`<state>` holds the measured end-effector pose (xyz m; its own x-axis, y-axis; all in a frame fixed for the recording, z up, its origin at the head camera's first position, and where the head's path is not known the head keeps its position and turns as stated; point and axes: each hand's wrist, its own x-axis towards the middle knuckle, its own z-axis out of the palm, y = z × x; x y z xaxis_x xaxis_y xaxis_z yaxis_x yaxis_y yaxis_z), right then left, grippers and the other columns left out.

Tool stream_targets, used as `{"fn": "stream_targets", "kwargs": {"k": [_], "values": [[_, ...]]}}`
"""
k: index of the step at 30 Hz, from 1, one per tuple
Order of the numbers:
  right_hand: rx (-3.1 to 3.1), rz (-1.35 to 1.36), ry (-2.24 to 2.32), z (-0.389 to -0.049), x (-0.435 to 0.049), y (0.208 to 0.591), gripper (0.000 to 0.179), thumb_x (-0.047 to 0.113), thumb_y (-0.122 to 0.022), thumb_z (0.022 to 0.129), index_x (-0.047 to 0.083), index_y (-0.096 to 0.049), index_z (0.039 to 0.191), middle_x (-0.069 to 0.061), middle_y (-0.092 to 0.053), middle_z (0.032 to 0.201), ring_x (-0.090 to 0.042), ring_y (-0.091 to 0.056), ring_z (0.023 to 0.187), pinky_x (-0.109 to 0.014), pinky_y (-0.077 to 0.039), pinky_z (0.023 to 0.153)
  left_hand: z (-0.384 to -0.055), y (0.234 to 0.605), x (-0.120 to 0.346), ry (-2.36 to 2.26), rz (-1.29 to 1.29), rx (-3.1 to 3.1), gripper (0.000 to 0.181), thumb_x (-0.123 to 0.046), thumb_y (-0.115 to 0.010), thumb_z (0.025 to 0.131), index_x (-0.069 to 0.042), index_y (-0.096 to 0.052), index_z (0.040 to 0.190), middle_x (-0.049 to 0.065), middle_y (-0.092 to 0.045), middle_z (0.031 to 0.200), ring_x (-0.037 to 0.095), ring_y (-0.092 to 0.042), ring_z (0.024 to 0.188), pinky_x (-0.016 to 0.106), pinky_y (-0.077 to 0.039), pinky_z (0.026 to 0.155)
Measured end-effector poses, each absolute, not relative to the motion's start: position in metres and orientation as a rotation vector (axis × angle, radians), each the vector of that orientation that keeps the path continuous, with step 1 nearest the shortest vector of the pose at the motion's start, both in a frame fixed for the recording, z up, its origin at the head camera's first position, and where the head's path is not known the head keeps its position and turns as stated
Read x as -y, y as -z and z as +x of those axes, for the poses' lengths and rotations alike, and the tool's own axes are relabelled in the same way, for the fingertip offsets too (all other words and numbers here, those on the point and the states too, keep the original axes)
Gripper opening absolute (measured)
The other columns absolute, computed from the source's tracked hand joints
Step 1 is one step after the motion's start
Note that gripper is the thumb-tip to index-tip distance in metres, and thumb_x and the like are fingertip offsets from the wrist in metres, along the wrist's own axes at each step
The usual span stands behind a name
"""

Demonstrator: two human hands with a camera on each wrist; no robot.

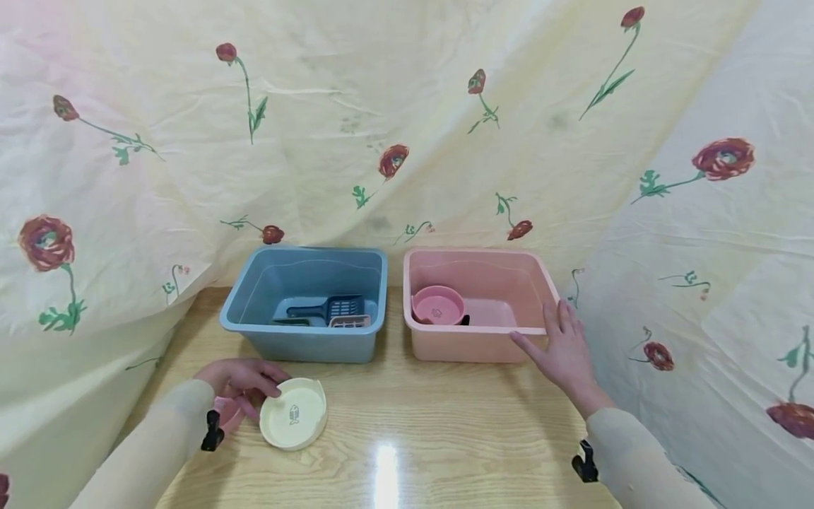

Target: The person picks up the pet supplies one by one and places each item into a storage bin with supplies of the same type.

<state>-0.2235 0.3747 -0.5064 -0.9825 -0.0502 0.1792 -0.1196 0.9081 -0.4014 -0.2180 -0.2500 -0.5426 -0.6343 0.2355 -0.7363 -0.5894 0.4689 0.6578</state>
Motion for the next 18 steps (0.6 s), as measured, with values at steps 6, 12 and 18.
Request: {"fn": "stream_targets", "kwargs": {"k": [6,12,18], "values": [[2.907,0.129,-0.636,-0.224,-0.373,0.506,0.106,0.059,-0.066,0.101,-0.006,-0.016,0.167,-0.038,0.0,0.172,-0.057,-0.002,0.159,-0.082,-0.016,0.118,-0.216,0.544,0.249,-1.289,-0.313,-1.892,0.049,0.001,-0.079,0.092,-0.005,-0.069,0.139,0.016,-0.07,0.124,0.032,-0.074,0.101,0.045,-0.066,0.08],[2.913,0.134,-0.636,-0.224,-0.373,0.504,0.105,0.059,-0.065,0.101,-0.006,-0.015,0.167,-0.039,0.001,0.172,-0.057,-0.001,0.159,-0.081,-0.015,0.119,-0.213,0.543,0.245,-1.287,-0.317,-1.889,0.051,0.003,-0.077,0.093,-0.004,-0.066,0.142,0.019,-0.068,0.125,0.035,-0.076,0.097,0.044,-0.067,0.075],[2.917,0.132,-0.629,-0.223,-0.371,0.502,0.105,0.059,-0.065,0.101,-0.007,-0.016,0.167,-0.039,0.0,0.171,-0.058,-0.002,0.159,-0.081,-0.016,0.119,-0.212,0.548,0.237,-1.261,-0.228,-1.917,0.051,0.005,-0.075,0.094,-0.001,-0.064,0.143,0.019,-0.066,0.122,0.036,-0.077,0.093,0.045,-0.067,0.071]]}}
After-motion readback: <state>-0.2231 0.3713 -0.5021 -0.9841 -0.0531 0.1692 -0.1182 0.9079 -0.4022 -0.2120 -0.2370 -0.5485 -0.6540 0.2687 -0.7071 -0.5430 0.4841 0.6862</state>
